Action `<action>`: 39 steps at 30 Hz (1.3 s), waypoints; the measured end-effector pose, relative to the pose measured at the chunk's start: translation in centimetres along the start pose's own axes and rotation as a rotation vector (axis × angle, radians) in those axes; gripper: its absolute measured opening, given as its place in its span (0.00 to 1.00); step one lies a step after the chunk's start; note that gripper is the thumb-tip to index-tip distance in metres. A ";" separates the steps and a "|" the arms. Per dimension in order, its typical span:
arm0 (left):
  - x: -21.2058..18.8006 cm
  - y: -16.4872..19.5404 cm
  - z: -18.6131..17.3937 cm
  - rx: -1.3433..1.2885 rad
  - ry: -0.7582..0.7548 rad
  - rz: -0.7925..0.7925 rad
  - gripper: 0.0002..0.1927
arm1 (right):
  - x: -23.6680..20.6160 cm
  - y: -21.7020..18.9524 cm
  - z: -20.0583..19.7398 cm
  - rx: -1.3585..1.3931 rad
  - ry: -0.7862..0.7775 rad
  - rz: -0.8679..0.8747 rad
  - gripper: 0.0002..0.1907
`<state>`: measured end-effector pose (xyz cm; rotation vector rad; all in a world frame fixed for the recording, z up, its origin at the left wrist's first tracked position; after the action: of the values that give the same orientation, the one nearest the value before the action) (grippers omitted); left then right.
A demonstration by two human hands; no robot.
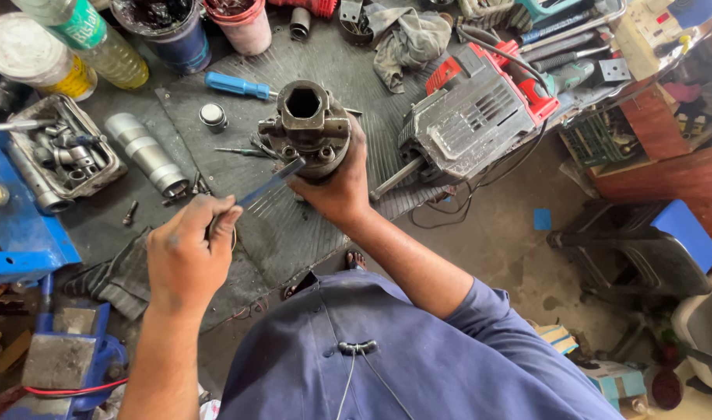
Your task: The person uses a small brush to scrub a cylindrical metal component, repeatedly rotating it to clean different sections. The person then places the component on the workbench and continues scrubbing its exterior surfaces.
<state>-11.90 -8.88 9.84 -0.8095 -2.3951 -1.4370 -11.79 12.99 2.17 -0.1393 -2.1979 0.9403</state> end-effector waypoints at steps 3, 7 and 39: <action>0.3 1.0 1.3 -0.005 -0.064 0.013 0.07 | 0.0 0.4 -0.1 -0.002 0.029 0.015 0.58; 0.3 1.9 2.6 -0.145 -0.072 -0.209 0.07 | 0.0 1.4 -0.2 0.016 0.047 0.097 0.57; -0.9 2.8 6.4 -0.162 -0.130 -0.473 0.14 | 0.4 4.5 1.1 0.305 -0.242 0.031 0.62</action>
<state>-9.01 -2.60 8.33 -0.3860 -2.7225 -1.8163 -13.60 15.79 -1.12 0.0890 -2.2397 1.3573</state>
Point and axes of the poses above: each hand's wrist, its own x-axis towards the middle knuckle, its own z-axis out of the palm, y = z × x, the point moved 5 cm from there along x, towards the middle knuckle, and after that the axes turned 14 degrees about -x, right-handed, at the moved point
